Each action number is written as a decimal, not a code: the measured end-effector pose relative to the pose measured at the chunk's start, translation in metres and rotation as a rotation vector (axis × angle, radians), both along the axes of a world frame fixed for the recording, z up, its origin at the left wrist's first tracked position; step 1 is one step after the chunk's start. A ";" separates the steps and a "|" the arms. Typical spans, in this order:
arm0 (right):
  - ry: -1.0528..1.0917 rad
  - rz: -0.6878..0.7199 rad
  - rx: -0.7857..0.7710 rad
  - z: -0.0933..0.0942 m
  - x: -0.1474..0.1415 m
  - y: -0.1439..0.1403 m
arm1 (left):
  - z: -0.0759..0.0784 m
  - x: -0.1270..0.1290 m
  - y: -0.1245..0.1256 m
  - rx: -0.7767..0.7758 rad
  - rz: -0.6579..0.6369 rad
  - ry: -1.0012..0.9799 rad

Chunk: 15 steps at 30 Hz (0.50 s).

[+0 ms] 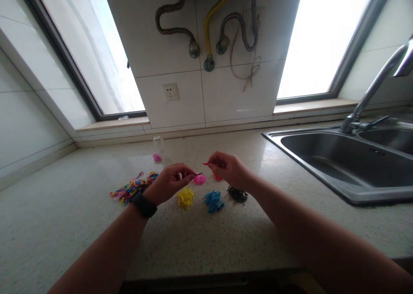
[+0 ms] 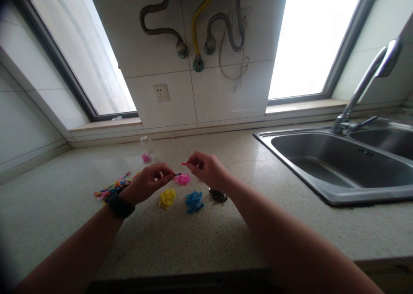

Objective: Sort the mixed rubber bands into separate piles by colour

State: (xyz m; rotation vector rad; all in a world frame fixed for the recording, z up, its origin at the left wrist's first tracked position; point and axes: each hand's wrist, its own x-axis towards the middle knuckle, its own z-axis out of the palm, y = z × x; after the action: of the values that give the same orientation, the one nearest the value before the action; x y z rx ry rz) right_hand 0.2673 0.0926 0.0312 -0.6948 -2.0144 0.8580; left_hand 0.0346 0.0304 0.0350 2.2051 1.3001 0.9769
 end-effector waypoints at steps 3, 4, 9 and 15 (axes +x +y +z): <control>0.091 0.012 0.010 0.002 0.001 0.000 | 0.001 0.000 -0.001 0.008 -0.004 -0.002; 0.113 0.018 0.014 0.003 0.002 -0.001 | 0.002 0.000 -0.001 0.009 -0.005 -0.003; 0.148 0.031 0.024 0.006 0.002 -0.004 | 0.000 -0.001 -0.002 -0.002 -0.011 -0.015; 0.133 0.031 0.007 0.007 0.002 -0.004 | 0.002 0.000 -0.004 0.007 -0.012 -0.016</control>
State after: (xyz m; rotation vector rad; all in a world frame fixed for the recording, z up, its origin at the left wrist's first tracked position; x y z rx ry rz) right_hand 0.2696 0.0887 0.0385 -0.5886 -1.9123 0.8918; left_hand 0.0342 0.0268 0.0370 2.2030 1.2762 0.9937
